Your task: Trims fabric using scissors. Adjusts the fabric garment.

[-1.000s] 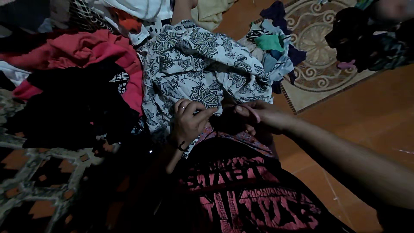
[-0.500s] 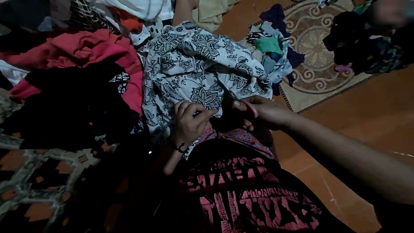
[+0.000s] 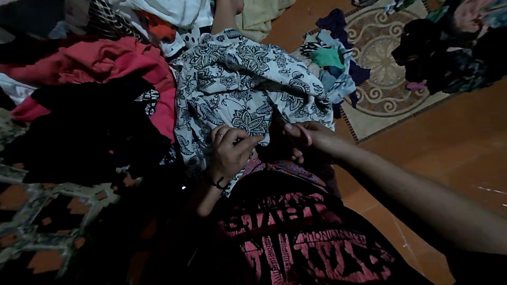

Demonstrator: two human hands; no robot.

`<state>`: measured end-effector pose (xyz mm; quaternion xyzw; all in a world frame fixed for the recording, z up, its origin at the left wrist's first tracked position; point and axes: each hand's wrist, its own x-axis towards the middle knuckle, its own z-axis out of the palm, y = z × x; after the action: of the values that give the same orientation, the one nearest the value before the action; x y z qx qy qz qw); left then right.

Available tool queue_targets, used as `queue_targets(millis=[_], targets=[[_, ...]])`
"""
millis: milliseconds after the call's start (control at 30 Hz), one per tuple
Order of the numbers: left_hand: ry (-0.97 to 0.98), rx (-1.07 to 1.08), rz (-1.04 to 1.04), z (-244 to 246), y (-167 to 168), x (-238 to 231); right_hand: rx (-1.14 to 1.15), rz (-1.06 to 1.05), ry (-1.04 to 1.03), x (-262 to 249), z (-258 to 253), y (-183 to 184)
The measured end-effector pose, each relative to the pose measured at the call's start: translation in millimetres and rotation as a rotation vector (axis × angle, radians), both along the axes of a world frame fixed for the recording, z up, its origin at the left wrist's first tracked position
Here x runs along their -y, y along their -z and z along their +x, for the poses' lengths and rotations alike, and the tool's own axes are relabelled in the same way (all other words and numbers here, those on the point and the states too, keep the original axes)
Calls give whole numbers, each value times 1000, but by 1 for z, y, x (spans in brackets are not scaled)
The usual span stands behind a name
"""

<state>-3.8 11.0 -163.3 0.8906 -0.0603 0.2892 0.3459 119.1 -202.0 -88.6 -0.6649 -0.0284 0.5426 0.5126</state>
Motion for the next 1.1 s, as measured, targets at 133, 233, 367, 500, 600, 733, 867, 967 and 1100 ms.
queue_targets(millis=[133,233,367,500,600,733,867,967,1100], targets=[[2,0,-15,0,-2,0,-12,26,11,-13,2,0],[3,-1,-16,-1,-3,-2,4,3,36,-20,1,0],[-1,-1,-23,-2,-2,-3,-28,53,71,-18,0,4],[-16,13,-29,-3,0,-2,-28,9,76,-12,4,5],[-14,15,-28,-3,0,-2,-17,-19,78,-15,3,3],[-16,25,-31,-2,-1,-2,-14,-9,97,-18,3,2],[-22,31,-36,-3,-2,-3,-1,-1,98,-16,3,2],[-37,35,-55,-4,-4,-5,-4,-41,95,-13,6,2],[-56,58,-67,-4,-4,-7,-11,-42,77,-13,9,2]])
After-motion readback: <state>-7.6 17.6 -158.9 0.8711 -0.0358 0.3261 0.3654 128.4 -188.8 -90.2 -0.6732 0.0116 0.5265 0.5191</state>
